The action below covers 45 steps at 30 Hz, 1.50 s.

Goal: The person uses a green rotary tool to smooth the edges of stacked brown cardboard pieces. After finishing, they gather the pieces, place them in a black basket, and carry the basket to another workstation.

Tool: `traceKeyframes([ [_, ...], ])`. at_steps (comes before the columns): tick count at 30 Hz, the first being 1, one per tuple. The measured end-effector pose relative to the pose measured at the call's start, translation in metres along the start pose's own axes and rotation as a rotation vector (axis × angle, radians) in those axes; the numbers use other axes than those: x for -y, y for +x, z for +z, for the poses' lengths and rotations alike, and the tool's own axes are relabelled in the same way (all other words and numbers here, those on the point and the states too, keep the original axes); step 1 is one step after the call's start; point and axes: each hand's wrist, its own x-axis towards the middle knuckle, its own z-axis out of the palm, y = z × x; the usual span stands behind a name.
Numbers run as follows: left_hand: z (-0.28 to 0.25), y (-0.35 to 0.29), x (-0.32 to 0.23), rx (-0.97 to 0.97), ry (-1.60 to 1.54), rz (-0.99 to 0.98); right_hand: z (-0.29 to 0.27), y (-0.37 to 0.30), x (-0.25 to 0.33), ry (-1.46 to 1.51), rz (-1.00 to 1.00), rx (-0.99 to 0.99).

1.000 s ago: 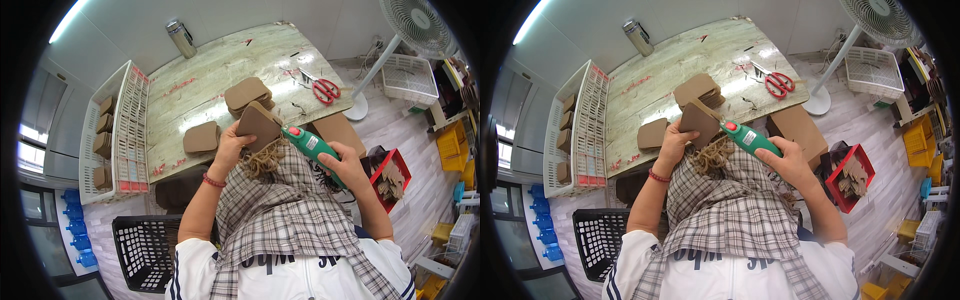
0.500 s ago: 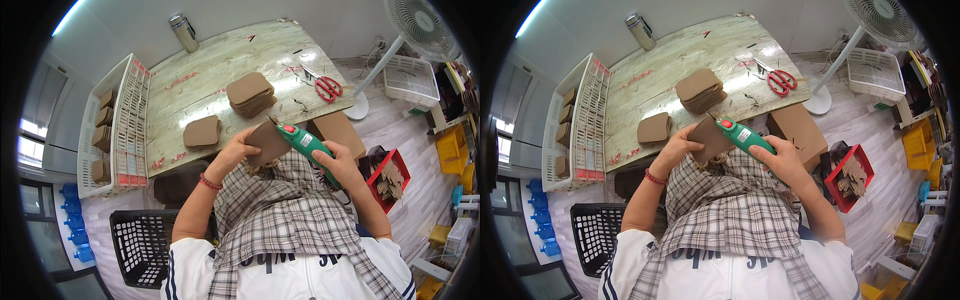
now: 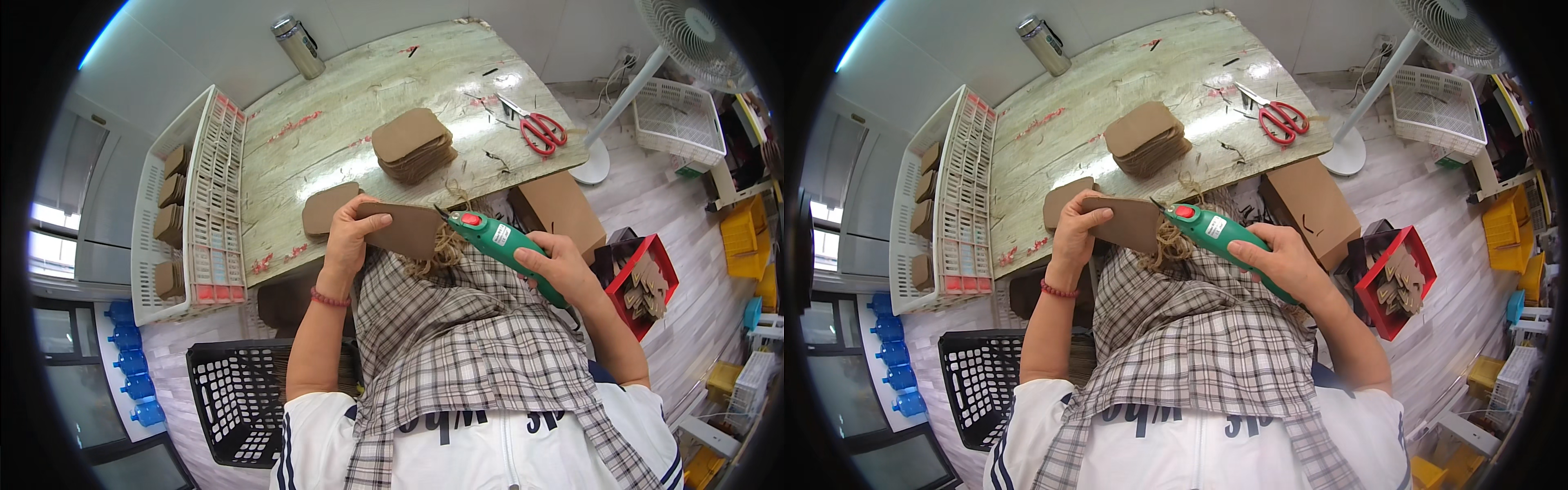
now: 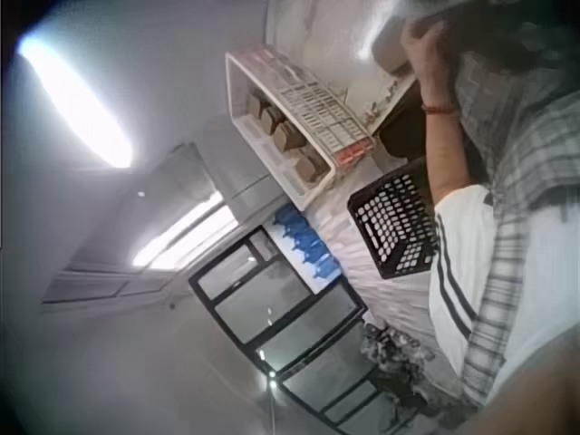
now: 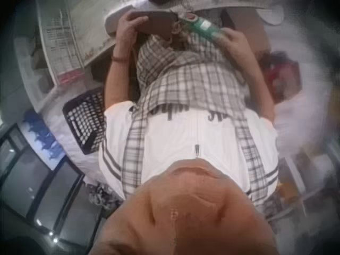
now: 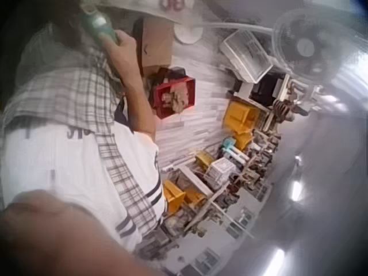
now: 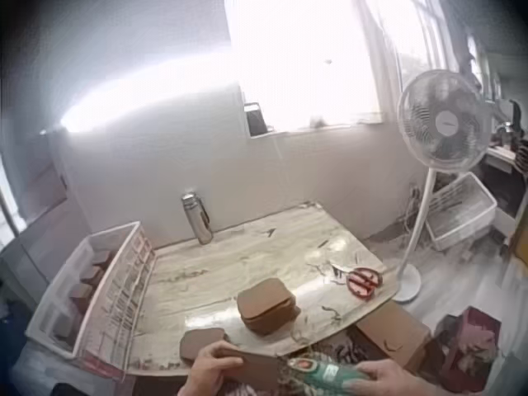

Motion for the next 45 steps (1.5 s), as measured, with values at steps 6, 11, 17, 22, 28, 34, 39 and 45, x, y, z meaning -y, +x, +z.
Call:
traceKeyframes([
  [6,0.002,0.003,-0.005,0.038,0.069,-0.044,-0.003,0.0,0.0,0.009,-0.004,0.029],
  [11,0.004,0.005,-0.008,0.089,0.142,-0.078,-0.003,-0.003,0.004,-0.033,0.018,0.022],
  [17,0.013,0.002,-0.012,0.11,0.209,-0.142,0.001,-0.001,0.0,-0.061,-0.006,0.004],
  [22,0.018,-0.002,-0.007,0.133,0.249,-0.196,0.003,0.001,-0.005,-0.125,-0.022,0.017],
  [28,0.026,-0.005,-0.004,0.208,0.256,-0.265,0.01,0.003,-0.002,-0.141,-0.028,-0.013],
  [34,0.038,-0.009,-0.013,0.294,0.389,-0.335,0.018,0.01,0.006,-0.129,-0.04,0.026],
  [39,0.028,-0.011,-0.011,0.269,0.301,-0.323,0.032,0.026,0.007,-0.059,-0.042,0.071],
  [45,-0.077,0.005,-0.02,-0.272,0.161,0.013,0.029,0.029,-0.009,-0.017,-0.071,-0.011],
])
